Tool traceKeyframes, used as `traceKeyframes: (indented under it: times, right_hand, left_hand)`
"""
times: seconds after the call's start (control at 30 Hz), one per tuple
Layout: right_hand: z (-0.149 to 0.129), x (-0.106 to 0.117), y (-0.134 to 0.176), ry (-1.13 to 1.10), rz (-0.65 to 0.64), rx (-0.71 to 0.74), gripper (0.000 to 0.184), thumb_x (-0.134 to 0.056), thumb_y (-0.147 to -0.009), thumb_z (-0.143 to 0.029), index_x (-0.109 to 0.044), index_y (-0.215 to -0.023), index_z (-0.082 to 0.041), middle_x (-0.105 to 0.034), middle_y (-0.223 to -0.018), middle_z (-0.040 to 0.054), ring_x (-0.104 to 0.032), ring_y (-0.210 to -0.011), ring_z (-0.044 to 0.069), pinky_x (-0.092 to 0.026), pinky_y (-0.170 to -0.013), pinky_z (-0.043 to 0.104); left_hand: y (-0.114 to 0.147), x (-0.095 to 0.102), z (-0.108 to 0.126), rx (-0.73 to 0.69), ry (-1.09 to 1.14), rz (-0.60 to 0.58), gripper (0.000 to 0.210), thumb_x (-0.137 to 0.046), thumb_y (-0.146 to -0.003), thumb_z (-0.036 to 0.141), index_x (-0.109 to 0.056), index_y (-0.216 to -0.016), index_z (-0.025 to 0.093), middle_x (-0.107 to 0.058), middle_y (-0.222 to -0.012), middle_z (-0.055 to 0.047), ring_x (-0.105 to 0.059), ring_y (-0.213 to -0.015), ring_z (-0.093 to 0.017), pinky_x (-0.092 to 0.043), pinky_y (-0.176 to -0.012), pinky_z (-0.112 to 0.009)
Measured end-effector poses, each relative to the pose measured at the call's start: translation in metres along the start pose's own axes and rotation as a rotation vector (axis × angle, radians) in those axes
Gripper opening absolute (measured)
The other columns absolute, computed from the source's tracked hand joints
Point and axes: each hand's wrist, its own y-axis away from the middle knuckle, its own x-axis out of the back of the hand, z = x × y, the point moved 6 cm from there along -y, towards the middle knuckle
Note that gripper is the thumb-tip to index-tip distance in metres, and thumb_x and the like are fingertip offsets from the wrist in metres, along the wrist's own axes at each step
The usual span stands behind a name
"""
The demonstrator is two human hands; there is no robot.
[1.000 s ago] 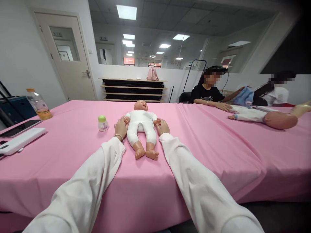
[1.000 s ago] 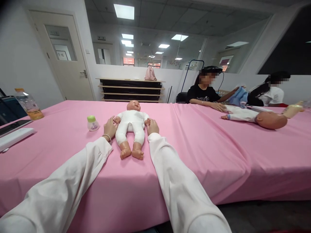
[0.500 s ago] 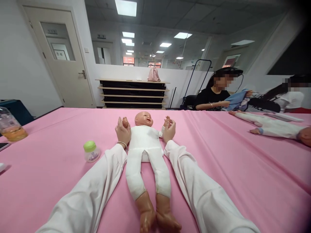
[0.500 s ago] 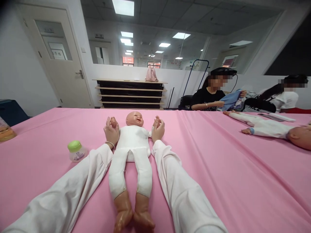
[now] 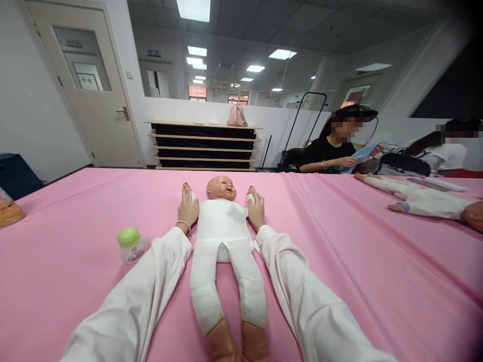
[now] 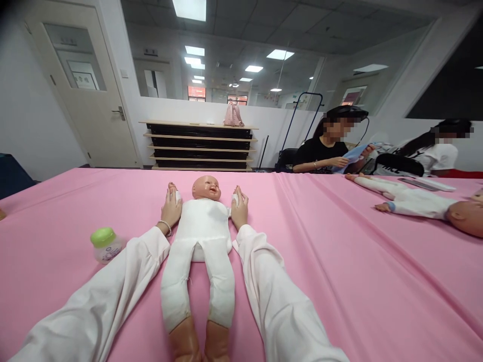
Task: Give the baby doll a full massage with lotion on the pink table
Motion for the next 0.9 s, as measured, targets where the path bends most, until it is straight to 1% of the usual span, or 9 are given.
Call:
traceKeyframes:
  times: [0.07,0.13,0.2,0.27,0.37,0.43,0.7,0.9]
  right_hand:
    - [0.005,-0.002,0.0,0.002,-0.024,-0.052,0.051,-0.035,-0.082,-0.027,-0.037,-0.132,-0.021,-0.043,-0.122,0.0105,-0.041,-0.116,0.018,-0.032,-0.102,0.037]
    - [0.008,-0.004,0.0,0.001,-0.049,-0.093,0.049,-0.035,-0.082,-0.026,-0.041,-0.13,-0.018,-0.047,-0.12,0.0115,-0.042,-0.115,0.019,-0.032,-0.101,0.037]
    - [0.008,-0.005,0.0,-0.005,-0.074,-0.112,0.047,-0.035,-0.081,-0.026,-0.045,-0.127,-0.016,-0.05,-0.118,0.0115,-0.042,-0.116,0.02,-0.032,-0.102,0.037]
    - [0.006,-0.006,0.0,-0.01,-0.091,-0.118,0.045,-0.034,-0.081,-0.025,-0.048,-0.124,-0.017,-0.052,-0.118,0.0105,-0.041,-0.117,0.021,-0.031,-0.102,0.038]
    - [0.003,-0.005,0.0,-0.014,-0.102,-0.118,0.045,-0.034,-0.081,-0.024,-0.048,-0.123,-0.017,-0.053,-0.12,0.0091,-0.04,-0.118,0.02,-0.031,-0.102,0.038]
    - [0.002,-0.005,0.001,-0.018,-0.107,-0.122,0.045,-0.033,-0.081,-0.023,-0.048,-0.123,-0.017,-0.053,-0.12,0.0091,-0.039,-0.118,0.02,-0.031,-0.101,0.037]
    - [0.004,-0.004,0.002,-0.047,-0.076,-0.131,0.044,-0.034,-0.08,-0.023,-0.05,-0.12,-0.016,-0.054,-0.118,0.0101,-0.042,-0.114,0.021,-0.031,-0.101,0.039]
    - [0.005,-0.003,0.003,-0.103,-0.045,-0.127,0.044,-0.035,-0.078,-0.024,-0.051,-0.119,-0.016,-0.055,-0.117,0.0101,-0.043,-0.113,0.021,-0.031,-0.101,0.038]
  left_hand:
    - [-0.002,-0.006,-0.002,-0.01,0.037,-0.109,0.056,-0.029,-0.088,0.035,-0.02,-0.141,0.017,-0.029,-0.143,-0.009,-0.03,-0.129,-0.026,-0.036,-0.096,-0.041]
    - [-0.002,-0.011,-0.004,-0.017,0.039,-0.227,0.051,-0.028,-0.089,0.037,-0.028,-0.138,0.023,-0.046,-0.132,-0.008,-0.045,-0.119,-0.027,-0.037,-0.093,-0.042]
    - [-0.001,-0.013,-0.004,-0.025,0.028,-0.28,0.048,-0.028,-0.089,0.038,-0.033,-0.136,0.027,-0.057,-0.121,-0.006,-0.054,-0.107,-0.027,-0.04,-0.088,-0.04]
    - [0.0,-0.01,-0.003,-0.052,0.037,-0.256,0.048,-0.028,-0.09,0.037,-0.03,-0.137,0.028,-0.058,-0.119,-0.005,-0.056,-0.104,-0.026,-0.042,-0.084,-0.037]
    - [0.001,-0.008,-0.001,-0.097,0.073,-0.21,0.051,-0.027,-0.09,0.034,-0.022,-0.14,0.028,-0.052,-0.127,-0.004,-0.054,-0.108,-0.025,-0.042,-0.084,-0.034]
    - [0.001,-0.007,0.0,-0.107,0.095,-0.195,0.052,-0.027,-0.089,0.032,-0.02,-0.14,0.027,-0.049,-0.13,-0.003,-0.052,-0.11,-0.025,-0.041,-0.085,-0.034]
    - [0.003,-0.005,-0.001,-0.104,0.127,-0.176,0.053,-0.03,-0.087,0.03,-0.024,-0.14,0.022,-0.053,-0.125,-0.007,-0.054,-0.107,-0.026,-0.041,-0.084,-0.035]
    - [0.004,-0.004,0.0,-0.125,0.144,-0.176,0.054,-0.029,-0.087,0.03,-0.021,-0.14,0.024,-0.052,-0.126,-0.006,-0.054,-0.108,-0.026,-0.042,-0.084,-0.035]
